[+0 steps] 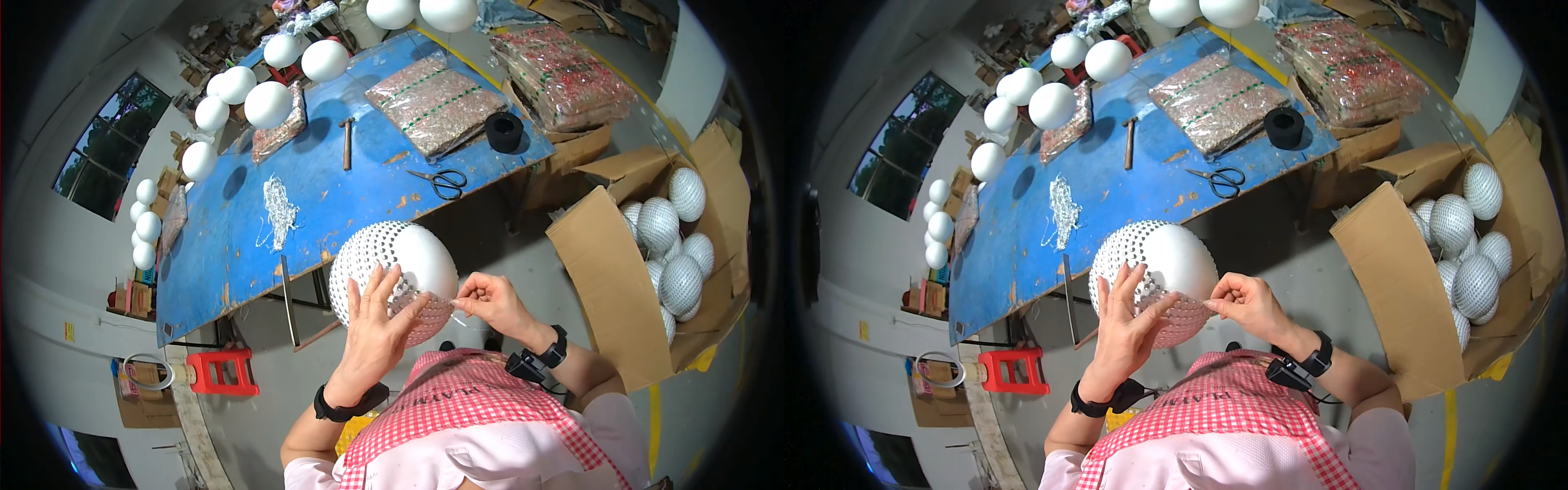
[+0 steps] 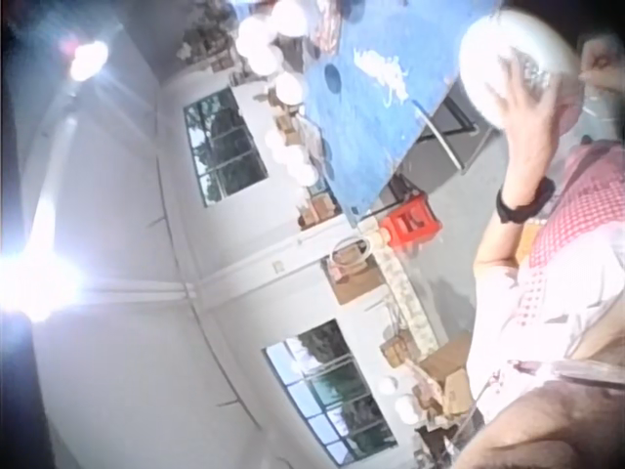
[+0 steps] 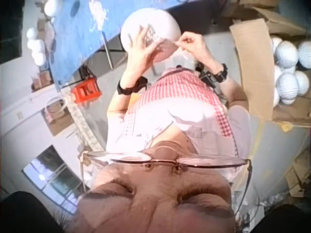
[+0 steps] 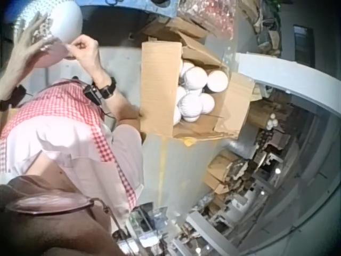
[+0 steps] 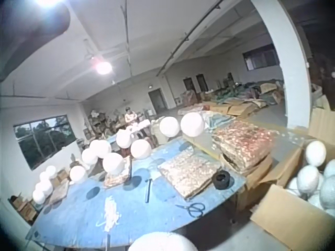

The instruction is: The person picks up a string of beads and wraps it around a white sphere, pressing the beads into the surface. After completing several rows, they set the sphere aside and pick up another string of beads.

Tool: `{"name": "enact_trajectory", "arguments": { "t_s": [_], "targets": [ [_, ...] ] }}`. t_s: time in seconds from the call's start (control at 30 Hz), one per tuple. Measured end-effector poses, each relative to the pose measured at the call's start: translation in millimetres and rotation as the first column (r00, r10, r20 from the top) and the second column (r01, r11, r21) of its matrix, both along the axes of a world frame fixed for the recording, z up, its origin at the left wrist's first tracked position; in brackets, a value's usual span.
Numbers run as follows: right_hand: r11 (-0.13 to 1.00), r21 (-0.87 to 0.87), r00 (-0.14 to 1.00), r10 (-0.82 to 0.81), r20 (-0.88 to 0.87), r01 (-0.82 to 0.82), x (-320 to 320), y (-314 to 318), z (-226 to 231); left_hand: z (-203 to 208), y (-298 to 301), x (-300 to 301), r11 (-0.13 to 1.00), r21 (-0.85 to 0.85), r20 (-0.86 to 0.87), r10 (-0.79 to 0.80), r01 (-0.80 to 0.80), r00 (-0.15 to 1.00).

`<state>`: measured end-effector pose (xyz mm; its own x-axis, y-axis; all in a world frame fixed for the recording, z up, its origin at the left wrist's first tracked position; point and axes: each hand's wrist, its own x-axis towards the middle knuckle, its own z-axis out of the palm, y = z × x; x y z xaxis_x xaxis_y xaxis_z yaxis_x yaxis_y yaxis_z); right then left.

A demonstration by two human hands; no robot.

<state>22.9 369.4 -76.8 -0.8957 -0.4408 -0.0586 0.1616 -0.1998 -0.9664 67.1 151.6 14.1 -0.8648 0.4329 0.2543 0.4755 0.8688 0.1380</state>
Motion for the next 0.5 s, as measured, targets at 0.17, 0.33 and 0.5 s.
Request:
{"name": "enact_trajectory", "arguments": {
  "t_s": [0.17, 0.33, 0.5],
  "targets": [
    [0.985, 0.169, 0.97, 0.0, -0.244, 0.043, 5, 0, 16, -2, -7, -5, 0.997, 0.016, 0.018, -0.075, 0.074, 0.997],
    [0.977, 0.149, 0.921, -0.086, -0.381, 0.153, 3, -5, 20, 6, 3, -9, 0.999, 0.011, 0.012, -0.049, 0.048, 0.999],
    [0.958, 0.202, 0.885, -0.093, -0.456, 0.205, 1, -9, 23, 2, 3, -11, 0.999, -0.015, -0.023, -0.05, 0.049, 0.998]
  ]
}}
